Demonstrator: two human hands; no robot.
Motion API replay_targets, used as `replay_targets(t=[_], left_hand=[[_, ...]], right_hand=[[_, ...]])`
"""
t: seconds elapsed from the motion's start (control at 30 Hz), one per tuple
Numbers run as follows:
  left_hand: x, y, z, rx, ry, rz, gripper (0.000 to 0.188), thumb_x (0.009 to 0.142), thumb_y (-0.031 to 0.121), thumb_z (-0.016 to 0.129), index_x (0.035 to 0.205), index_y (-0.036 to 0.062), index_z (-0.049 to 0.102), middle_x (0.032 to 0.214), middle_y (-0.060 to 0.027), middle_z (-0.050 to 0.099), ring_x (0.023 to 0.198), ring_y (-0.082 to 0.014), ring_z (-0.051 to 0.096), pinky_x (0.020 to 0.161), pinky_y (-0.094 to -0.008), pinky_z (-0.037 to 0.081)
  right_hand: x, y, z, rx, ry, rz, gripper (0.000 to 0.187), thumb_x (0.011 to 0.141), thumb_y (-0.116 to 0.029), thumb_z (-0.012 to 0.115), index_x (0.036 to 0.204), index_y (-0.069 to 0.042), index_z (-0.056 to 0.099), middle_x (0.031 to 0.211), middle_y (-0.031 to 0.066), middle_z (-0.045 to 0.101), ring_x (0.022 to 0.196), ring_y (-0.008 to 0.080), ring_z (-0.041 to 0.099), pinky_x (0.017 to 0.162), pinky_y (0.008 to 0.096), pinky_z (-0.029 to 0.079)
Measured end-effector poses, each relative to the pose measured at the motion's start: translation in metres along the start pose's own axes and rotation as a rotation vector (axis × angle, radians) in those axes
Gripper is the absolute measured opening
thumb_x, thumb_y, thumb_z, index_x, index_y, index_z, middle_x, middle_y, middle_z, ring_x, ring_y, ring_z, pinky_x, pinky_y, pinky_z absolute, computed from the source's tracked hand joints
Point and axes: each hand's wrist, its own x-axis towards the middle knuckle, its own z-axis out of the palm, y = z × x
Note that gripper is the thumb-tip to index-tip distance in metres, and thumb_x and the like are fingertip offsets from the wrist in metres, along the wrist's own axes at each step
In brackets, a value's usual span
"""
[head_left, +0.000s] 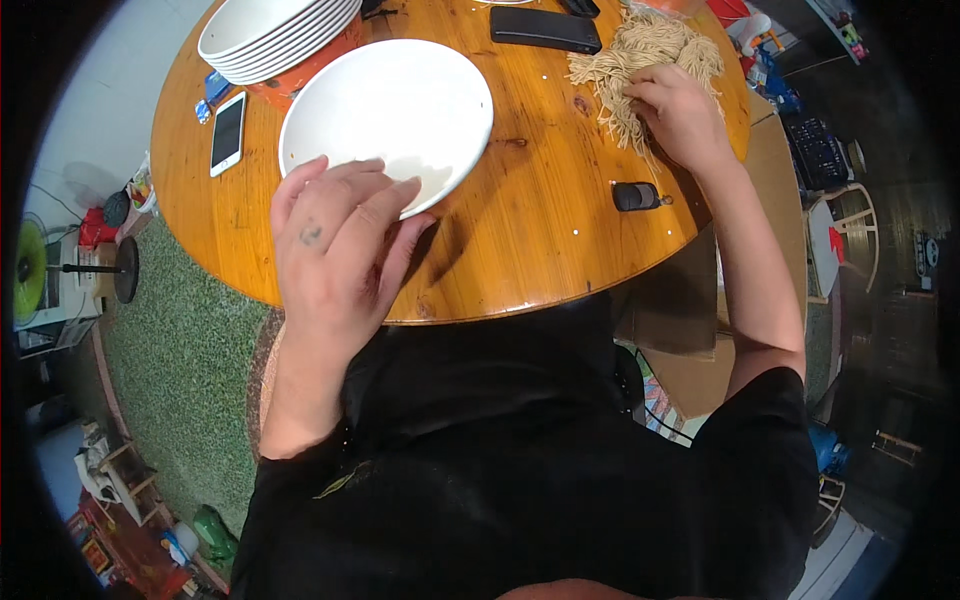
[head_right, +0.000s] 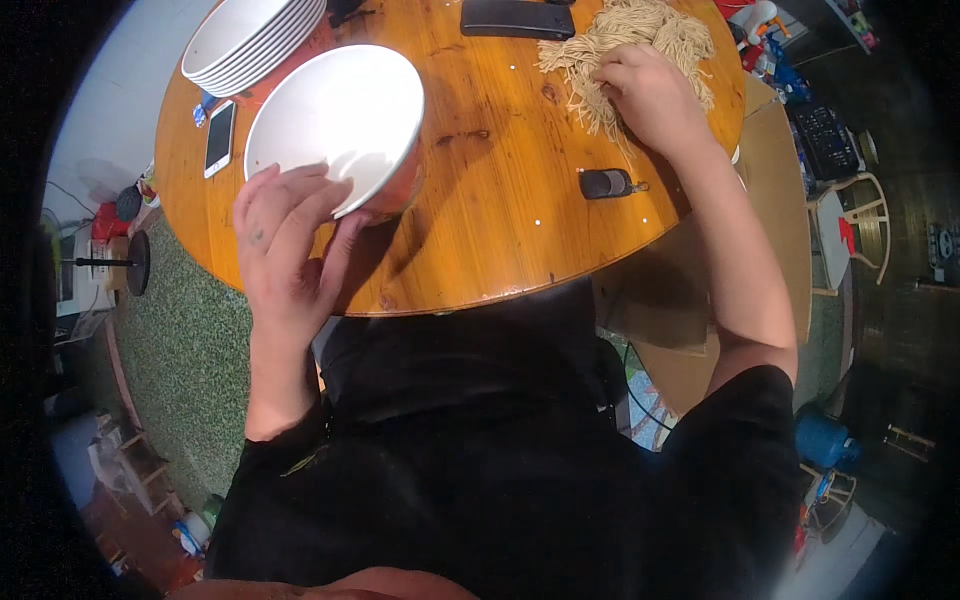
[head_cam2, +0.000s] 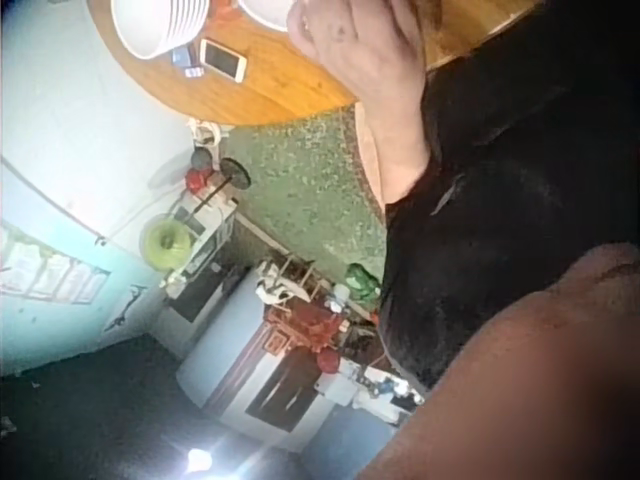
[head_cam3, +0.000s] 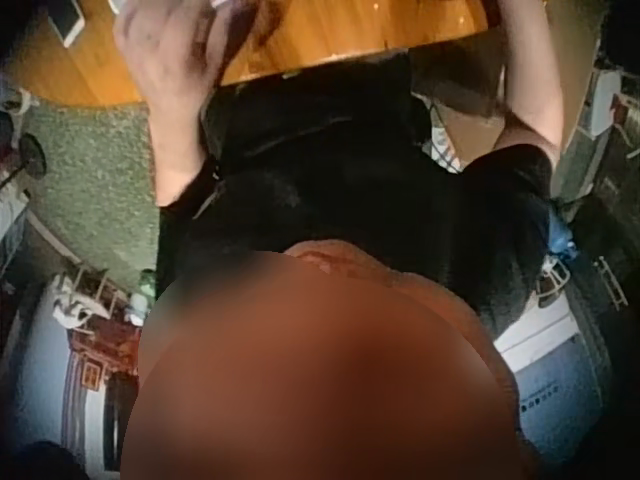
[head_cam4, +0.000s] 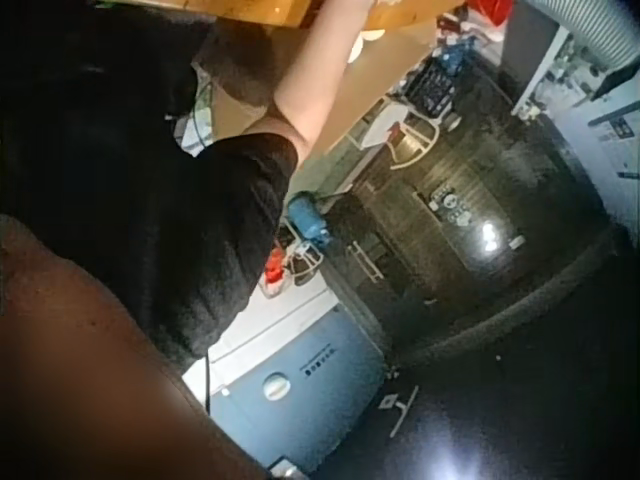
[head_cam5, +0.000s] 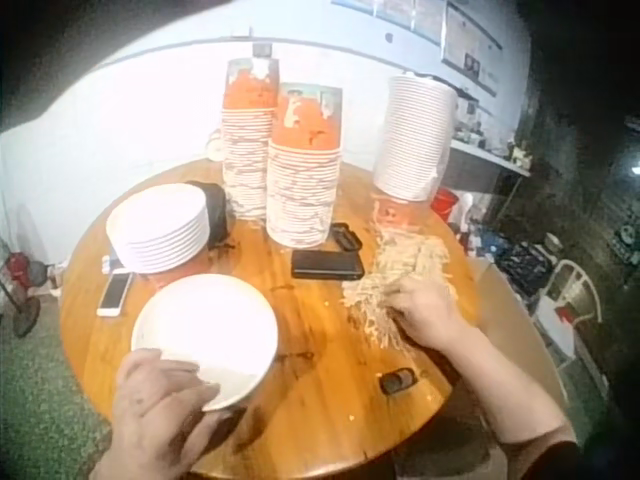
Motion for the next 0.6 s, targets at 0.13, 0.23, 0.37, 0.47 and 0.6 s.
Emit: replay_targets(t=[0.13,0.23,0.37,0.47,0.6], left_hand=[[-0.005,0.006,-0.001,0.048,0.070,-0.006,0.029,0.080,0.011,0.091,0.106,0.0081,0.078,0.111,-0.0072,0.074,0.117,-0.0306,0.071,0.110,-0.0501,0.049],[-0.015,0.010,-0.005,0.017,0.110,0.002,0.031,0.079,0.011,0.091,0.106,0.0073,0.077,0.112,-0.0088,0.073,0.120,-0.0337,0.070,0.108,-0.0509,0.050],[-0.023,0.015,-0.006,-0.058,0.157,0.016,0.033,0.077,0.008,0.092,0.106,0.0063,0.077,0.112,-0.0095,0.074,0.114,-0.0355,0.071,0.099,-0.0488,0.053],[-0.026,0.024,-0.005,-0.131,0.163,0.016,0.031,0.076,0.006,0.091,0.104,0.0061,0.077,0.112,-0.0092,0.074,0.107,-0.0347,0.071,0.092,-0.0462,0.054],[-0.023,0.032,0.005,-0.220,0.076,0.055,0.033,0.075,0.005,0.091,0.105,0.0043,0.077,0.110,-0.0102,0.074,0.102,-0.0321,0.072,0.088,-0.0429,0.056]], right_hand=[[-0.004,0.011,0.012,-0.095,-0.131,-0.080,0.009,0.089,-0.006,0.080,0.099,-0.005,0.079,0.109,0.0080,0.074,0.106,0.0311,0.069,0.092,0.0404,0.058],[-0.005,0.000,0.010,-0.073,-0.043,-0.060,0.008,0.090,-0.010,0.080,0.097,-0.006,0.080,0.110,0.0063,0.074,0.106,0.0304,0.068,0.094,0.0405,0.057],[-0.010,-0.025,0.001,0.001,0.147,-0.035,0.009,0.090,-0.013,0.081,0.095,-0.007,0.079,0.111,0.0047,0.076,0.106,0.0304,0.068,0.096,0.0405,0.056],[-0.013,-0.041,-0.002,0.101,0.179,-0.041,0.009,0.088,-0.013,0.083,0.095,-0.007,0.080,0.109,0.0048,0.077,0.105,0.0313,0.068,0.094,0.0411,0.056],[-0.018,-0.057,0.005,0.178,0.192,-0.014,0.010,0.086,-0.011,0.084,0.094,-0.007,0.079,0.106,0.0060,0.078,0.102,0.0319,0.069,0.093,0.0422,0.056]])
